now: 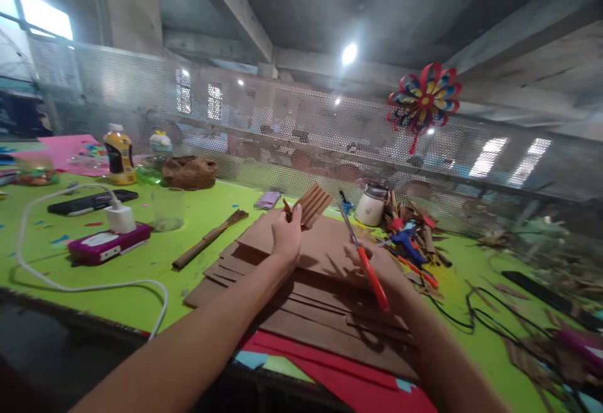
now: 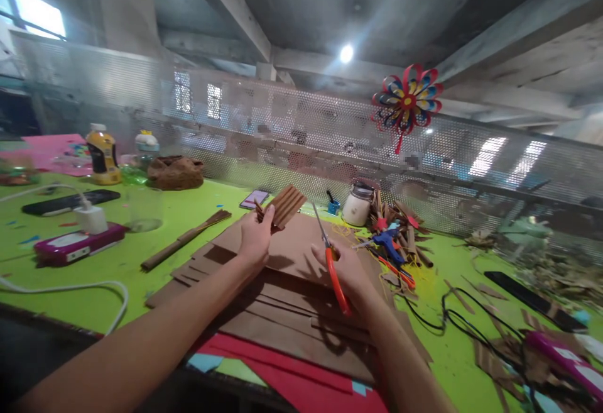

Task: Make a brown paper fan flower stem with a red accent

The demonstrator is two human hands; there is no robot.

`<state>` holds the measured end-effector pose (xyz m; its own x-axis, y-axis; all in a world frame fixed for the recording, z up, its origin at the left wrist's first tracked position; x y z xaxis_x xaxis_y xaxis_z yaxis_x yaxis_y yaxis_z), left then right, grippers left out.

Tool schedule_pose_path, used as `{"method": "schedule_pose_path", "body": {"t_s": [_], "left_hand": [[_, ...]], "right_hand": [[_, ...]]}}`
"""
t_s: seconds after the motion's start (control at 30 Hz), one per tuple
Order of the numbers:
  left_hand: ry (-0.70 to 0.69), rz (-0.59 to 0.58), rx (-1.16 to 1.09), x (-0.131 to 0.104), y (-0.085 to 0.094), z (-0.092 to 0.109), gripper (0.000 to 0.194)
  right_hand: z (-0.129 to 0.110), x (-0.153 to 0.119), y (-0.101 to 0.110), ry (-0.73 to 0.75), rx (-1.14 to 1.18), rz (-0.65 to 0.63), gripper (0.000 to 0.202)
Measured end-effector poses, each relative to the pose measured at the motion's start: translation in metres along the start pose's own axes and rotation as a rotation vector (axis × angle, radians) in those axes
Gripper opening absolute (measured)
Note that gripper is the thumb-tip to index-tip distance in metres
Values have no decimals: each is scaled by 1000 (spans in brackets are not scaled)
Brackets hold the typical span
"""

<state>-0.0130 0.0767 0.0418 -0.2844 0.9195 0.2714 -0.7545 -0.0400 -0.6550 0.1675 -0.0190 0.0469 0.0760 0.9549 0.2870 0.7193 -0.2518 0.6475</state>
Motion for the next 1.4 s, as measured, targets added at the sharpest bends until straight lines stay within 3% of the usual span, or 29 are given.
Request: {"method": "schedule_pose_path", "body": {"t_s": [0.3, 0.53, 0.9, 1.4], "left_hand": [[99, -104, -13, -11, -9, -11, 28], [110, -162, -91, -18, -16, -5, 29], [48, -157, -58, -19, -18, 2, 34], [52, -196, -38, -15, -16, 0, 35]], "right_hand": [[-15, -2, -22, 162, -96, -81, 50], [-14, -2, -17, 156, -97, -47, 46], [-20, -10, -20, 125, 1, -49, 48], [-12, -5, -21, 93, -30, -115, 48]]}}
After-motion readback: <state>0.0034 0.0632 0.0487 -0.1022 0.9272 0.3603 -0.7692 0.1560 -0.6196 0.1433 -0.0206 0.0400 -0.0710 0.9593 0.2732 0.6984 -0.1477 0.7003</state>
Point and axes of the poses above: each hand's wrist, its own x-axis towards the middle knuckle, its own y-axis out of the back of the hand, z = x × y, the point moved 6 cm from there along x, towards the middle knuckle, and after that the axes turned 12 degrees about -x, right-handed, at the moved point
